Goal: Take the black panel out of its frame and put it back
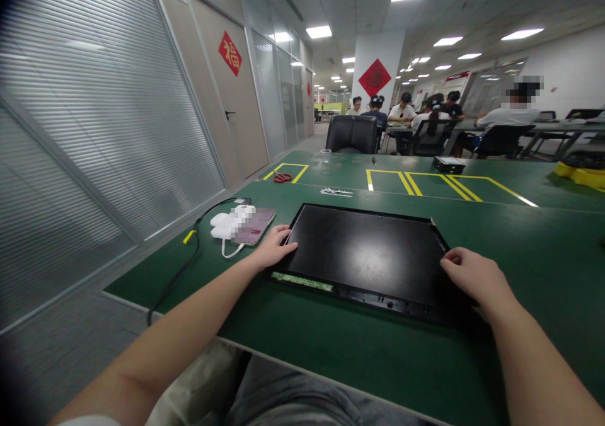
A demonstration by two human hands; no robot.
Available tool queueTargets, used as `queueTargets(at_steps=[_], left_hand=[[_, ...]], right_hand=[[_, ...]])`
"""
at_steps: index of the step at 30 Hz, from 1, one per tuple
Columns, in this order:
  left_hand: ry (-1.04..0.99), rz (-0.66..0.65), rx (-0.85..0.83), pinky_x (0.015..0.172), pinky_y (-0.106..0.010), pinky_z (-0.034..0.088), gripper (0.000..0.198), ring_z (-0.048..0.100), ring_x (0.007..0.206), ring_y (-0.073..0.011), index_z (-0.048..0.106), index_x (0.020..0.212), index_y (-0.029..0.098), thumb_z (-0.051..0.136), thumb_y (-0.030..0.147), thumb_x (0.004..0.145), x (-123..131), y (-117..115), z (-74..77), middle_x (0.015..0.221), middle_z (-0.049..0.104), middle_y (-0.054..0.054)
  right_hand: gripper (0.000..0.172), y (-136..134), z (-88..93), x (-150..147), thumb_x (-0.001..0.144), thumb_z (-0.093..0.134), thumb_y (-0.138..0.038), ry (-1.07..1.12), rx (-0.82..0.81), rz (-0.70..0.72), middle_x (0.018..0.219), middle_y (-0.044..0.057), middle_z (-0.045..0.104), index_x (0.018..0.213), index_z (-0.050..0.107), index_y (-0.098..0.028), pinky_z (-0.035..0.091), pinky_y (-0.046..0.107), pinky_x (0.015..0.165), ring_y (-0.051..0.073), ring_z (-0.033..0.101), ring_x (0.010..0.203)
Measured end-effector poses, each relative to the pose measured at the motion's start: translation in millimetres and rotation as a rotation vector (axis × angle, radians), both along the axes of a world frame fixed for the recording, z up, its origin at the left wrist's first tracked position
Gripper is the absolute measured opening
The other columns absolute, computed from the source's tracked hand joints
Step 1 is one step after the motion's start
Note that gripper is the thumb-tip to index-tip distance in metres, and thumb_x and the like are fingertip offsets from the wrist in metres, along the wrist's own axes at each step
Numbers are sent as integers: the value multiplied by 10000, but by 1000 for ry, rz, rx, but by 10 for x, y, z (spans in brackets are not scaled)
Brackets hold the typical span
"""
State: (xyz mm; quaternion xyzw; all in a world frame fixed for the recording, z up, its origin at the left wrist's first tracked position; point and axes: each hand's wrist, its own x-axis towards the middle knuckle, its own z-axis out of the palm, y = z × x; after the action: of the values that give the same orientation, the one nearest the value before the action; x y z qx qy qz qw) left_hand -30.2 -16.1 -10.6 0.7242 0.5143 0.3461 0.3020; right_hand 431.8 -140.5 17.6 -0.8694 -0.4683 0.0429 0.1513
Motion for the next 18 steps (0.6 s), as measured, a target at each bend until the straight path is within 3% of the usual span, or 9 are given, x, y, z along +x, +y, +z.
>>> queueTargets(at_steps=[18], left_hand=[[117,-1,47,1205,-441,335,349,512,1339,-357,732,1057,156,746,304,741,31,-47,24,1387,523,-168]], right_hand=[[218,2,-24,60,739,586,-448,-4,-21,2,898,74,756,791,716,-281,502,390,726,308,674,849]])
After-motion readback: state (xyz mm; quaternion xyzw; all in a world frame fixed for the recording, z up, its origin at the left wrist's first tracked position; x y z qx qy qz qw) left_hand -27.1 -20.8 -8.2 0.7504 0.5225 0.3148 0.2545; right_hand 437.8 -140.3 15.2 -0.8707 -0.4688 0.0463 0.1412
